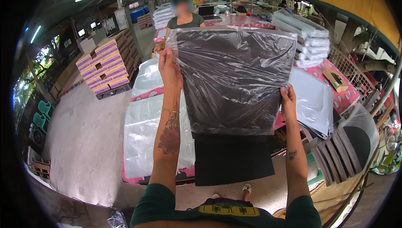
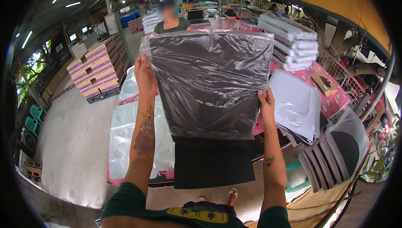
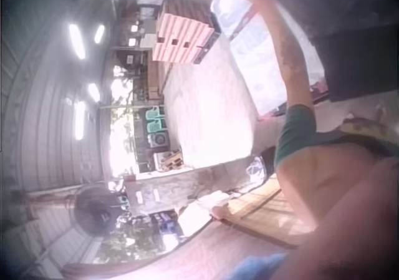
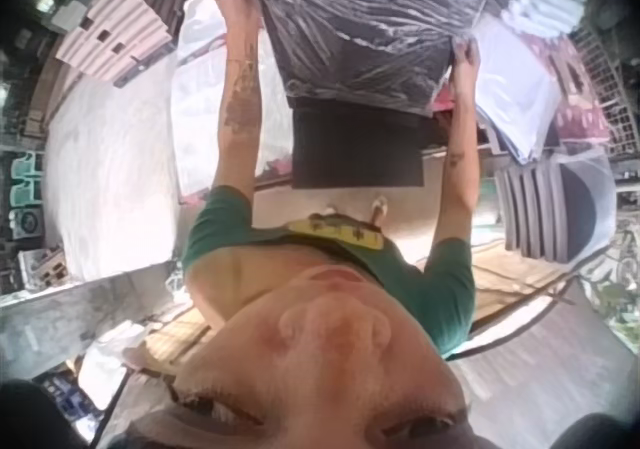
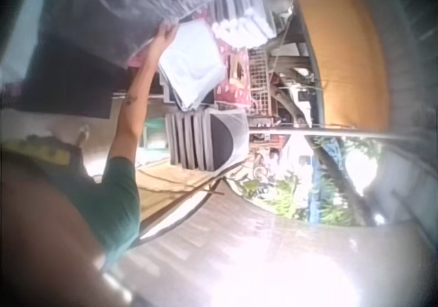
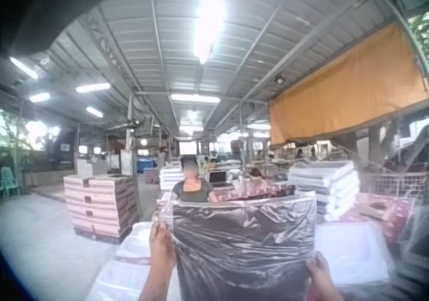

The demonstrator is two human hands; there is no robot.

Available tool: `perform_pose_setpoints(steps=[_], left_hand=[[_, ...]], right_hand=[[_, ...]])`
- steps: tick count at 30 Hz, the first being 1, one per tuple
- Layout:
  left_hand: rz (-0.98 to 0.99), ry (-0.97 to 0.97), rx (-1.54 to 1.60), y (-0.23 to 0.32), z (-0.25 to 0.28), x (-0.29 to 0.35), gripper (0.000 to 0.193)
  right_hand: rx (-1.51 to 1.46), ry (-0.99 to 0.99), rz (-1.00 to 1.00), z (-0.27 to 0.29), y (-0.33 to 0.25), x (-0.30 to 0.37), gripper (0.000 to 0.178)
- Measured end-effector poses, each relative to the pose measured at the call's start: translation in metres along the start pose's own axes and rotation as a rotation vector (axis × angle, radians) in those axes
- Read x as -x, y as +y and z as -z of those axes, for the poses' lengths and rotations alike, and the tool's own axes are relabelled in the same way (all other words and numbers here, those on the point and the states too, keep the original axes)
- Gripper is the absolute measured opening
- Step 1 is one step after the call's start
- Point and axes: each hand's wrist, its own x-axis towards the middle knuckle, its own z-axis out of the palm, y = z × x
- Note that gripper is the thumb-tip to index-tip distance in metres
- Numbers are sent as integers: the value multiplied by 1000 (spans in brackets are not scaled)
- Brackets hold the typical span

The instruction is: The person packs rectangular items into plastic bags by hand and stacks the packaged items onto a pile.

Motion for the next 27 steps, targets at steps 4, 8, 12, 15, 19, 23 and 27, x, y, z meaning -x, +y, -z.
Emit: perform_pose_setpoints(steps=[4, 8, 12, 15, 19, 23, 27], left_hand=[[-105, -93, 15, 18, 4, 3, 22], [-148, -114, -108, 29, 12, 5, 26], [18, 40, -268, 15, 25, 49, 21], [151, -33, -590, -7, 122, 109, 32], [300, -148, -886, -51, 191, 228, 29], [365, -254, -912, -54, 138, 197, 31], [496, -504, -679, -69, 81, 163, 26]], right_hand=[[-12, -11, 53, -2, 4, 6, 22], [-26, 35, 52, -12, 7, 14, 15], [153, 45, 87, 22, 37, 27, 16], [289, -23, -83, 28, 68, 72, 18], [467, -135, -352, 83, 112, 154, 36], [229, 60, -324, 93, 94, 161, 37], [127, 303, -398, 95, 31, 121, 32]])
